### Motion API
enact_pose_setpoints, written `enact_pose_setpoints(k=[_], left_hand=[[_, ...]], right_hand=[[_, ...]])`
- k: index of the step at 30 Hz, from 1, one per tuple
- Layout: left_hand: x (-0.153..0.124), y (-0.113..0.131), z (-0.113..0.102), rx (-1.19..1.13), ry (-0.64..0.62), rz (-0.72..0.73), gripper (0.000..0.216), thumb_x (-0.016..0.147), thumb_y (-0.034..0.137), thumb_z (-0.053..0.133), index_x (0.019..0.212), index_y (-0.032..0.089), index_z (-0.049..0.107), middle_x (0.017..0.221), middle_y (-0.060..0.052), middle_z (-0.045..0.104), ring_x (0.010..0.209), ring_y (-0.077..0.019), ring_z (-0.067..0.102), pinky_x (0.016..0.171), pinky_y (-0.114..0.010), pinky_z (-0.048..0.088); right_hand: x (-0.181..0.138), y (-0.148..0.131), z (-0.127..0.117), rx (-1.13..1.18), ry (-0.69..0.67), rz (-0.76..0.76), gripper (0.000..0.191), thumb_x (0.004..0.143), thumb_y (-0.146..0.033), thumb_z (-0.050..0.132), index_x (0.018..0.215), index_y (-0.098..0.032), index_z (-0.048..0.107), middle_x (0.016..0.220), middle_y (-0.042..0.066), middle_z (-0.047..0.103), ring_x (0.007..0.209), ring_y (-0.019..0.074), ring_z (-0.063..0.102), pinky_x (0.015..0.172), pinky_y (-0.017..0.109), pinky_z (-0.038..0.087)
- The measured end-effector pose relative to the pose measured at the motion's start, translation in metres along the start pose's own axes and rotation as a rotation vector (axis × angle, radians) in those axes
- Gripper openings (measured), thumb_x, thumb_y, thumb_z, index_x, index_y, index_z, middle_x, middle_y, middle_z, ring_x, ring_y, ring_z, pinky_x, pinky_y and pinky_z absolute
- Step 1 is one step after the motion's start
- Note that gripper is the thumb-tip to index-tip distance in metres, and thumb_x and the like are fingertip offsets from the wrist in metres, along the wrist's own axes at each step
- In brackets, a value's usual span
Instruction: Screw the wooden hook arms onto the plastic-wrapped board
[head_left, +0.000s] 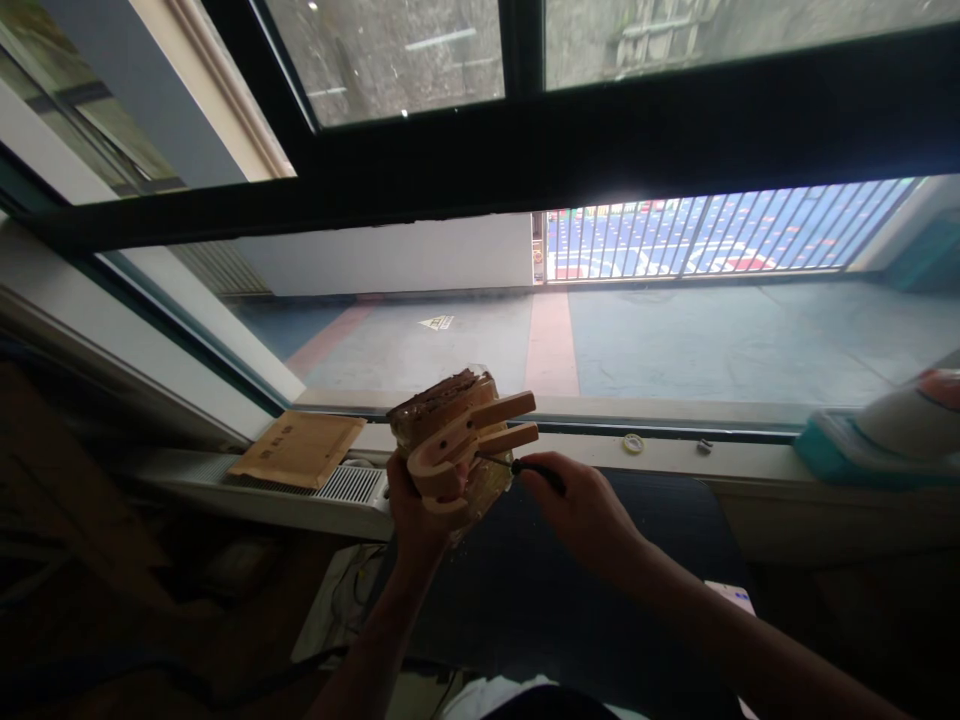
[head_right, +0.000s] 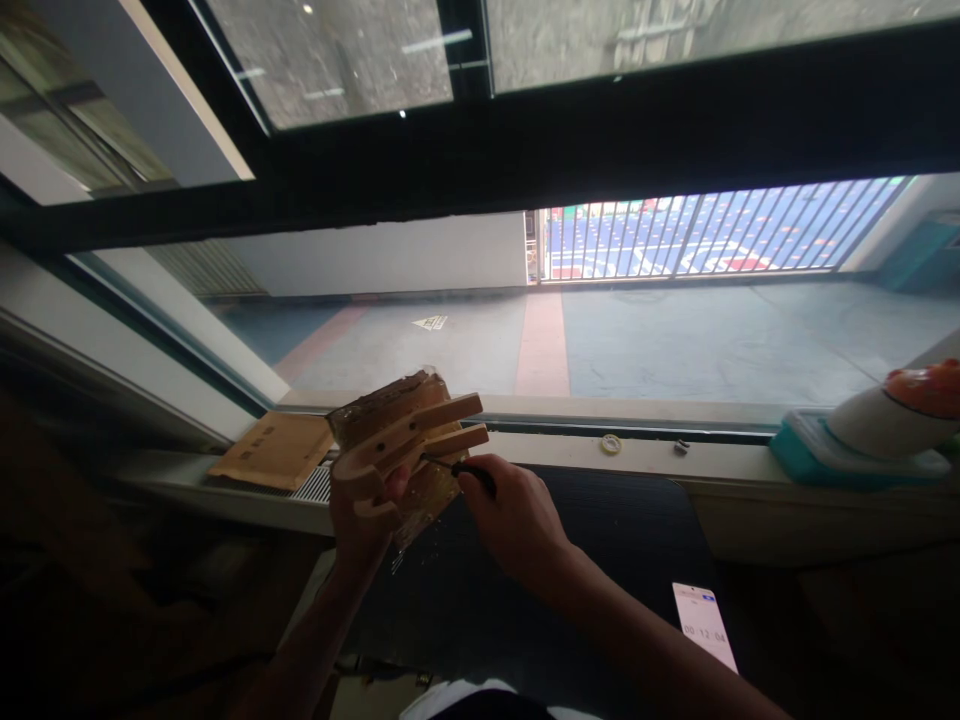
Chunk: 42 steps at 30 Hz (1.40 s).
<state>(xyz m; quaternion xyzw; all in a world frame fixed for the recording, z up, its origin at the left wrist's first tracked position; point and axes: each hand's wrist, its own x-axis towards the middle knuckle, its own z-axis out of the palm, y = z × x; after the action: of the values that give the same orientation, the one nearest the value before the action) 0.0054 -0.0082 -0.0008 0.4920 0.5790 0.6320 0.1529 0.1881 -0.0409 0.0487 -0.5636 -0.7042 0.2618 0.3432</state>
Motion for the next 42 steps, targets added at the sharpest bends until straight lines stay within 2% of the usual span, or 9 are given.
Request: enact_pose_setpoints(k=[7,10,13,21,24,29,31,37,42], left_hand=[[-0.001,-0.006,0.003,-0.037,-0.052,-0.025,0.053,0.06,0.031,0.074,0.107,0.017,0.051,0.092,-0.005,0.06,0.081,-0.0194,0.06,0.07,-0.034,0.051],[-0.001,-0.005,0.003,-0.058,-0.065,-0.021,0.054,0.059,0.03,0.075,0.106,0.018,0.051,0.093,-0.004,0.061,0.082,-0.0194,0.06,0.071,-0.034,0.051],[0.0,-0.003,0.004,-0.069,-0.053,-0.018,0.054,0.059,0.03,0.075,0.106,0.018,0.051,0.092,-0.003,0.061,0.082,-0.019,0.061,0.071,-0.033,0.052],[0.002,-0.002,0.004,-0.105,0.009,-0.048,0.057,0.056,0.029,0.076,0.106,0.018,0.051,0.091,-0.004,0.062,0.078,-0.0187,0.061,0.066,-0.031,0.052],[0.002,-0.005,0.004,-0.064,-0.009,-0.064,0.053,0.059,0.03,0.074,0.105,0.017,0.052,0.094,-0.005,0.062,0.082,-0.0196,0.061,0.071,-0.033,0.051],[0.003,-0.011,0.003,-0.02,-0.025,-0.055,0.049,0.062,0.031,0.073,0.104,0.016,0.053,0.093,-0.005,0.061,0.084,-0.0204,0.06,0.074,-0.034,0.05],[0.003,-0.012,0.003,-0.027,-0.04,-0.023,0.052,0.061,0.031,0.074,0.106,0.017,0.052,0.093,-0.004,0.06,0.085,-0.0199,0.059,0.075,-0.034,0.05],[0.003,-0.009,0.004,-0.008,-0.034,-0.038,0.051,0.06,0.03,0.075,0.104,0.019,0.052,0.093,-0.003,0.06,0.081,-0.0177,0.059,0.072,-0.032,0.05],[0.001,0.003,0.006,-0.088,-0.044,-0.099,0.053,0.059,0.03,0.075,0.105,0.019,0.051,0.091,-0.002,0.061,0.076,-0.0157,0.059,0.067,-0.029,0.05]], right_hand=[[0.001,-0.002,-0.013,-0.648,0.064,-0.522,0.034,0.085,-0.011,0.051,0.118,-0.017,0.056,0.081,0.005,0.064,0.065,0.0123,0.055,0.051,0.023,0.034],[0.001,-0.001,-0.013,-0.768,0.079,-0.666,0.033,0.085,-0.009,0.049,0.117,-0.013,0.056,0.079,0.006,0.062,0.064,0.0123,0.052,0.052,0.024,0.035],[0.002,-0.001,-0.006,-0.69,0.102,-0.605,0.029,0.086,-0.01,0.048,0.114,-0.014,0.058,0.076,0.004,0.062,0.063,0.0128,0.053,0.051,0.025,0.035],[0.005,0.003,0.005,-0.063,0.042,-0.113,0.023,0.09,-0.029,0.046,0.103,-0.022,0.063,0.086,0.002,0.07,0.072,0.0144,0.063,0.061,0.023,0.043],[0.006,0.001,0.0,-0.201,0.023,-0.185,0.023,0.09,-0.027,0.046,0.107,-0.021,0.061,0.085,0.003,0.069,0.068,0.0135,0.061,0.057,0.023,0.041],[0.007,-0.004,-0.007,-0.696,0.033,-0.571,0.031,0.088,-0.013,0.046,0.118,-0.016,0.056,0.082,0.006,0.062,0.065,0.0128,0.053,0.052,0.023,0.035],[0.008,-0.003,-0.006,-0.768,0.037,-0.619,0.033,0.087,-0.012,0.047,0.119,-0.015,0.055,0.08,0.006,0.061,0.066,0.0129,0.052,0.052,0.024,0.036],[0.008,0.003,0.007,-0.597,0.065,-0.465,0.031,0.088,-0.017,0.048,0.118,-0.017,0.057,0.078,0.005,0.061,0.064,0.0121,0.054,0.052,0.022,0.037],[0.008,0.005,0.011,-0.041,0.067,-0.158,0.026,0.09,-0.025,0.045,0.108,-0.02,0.064,0.087,0.005,0.068,0.073,0.0141,0.062,0.064,0.024,0.045]])
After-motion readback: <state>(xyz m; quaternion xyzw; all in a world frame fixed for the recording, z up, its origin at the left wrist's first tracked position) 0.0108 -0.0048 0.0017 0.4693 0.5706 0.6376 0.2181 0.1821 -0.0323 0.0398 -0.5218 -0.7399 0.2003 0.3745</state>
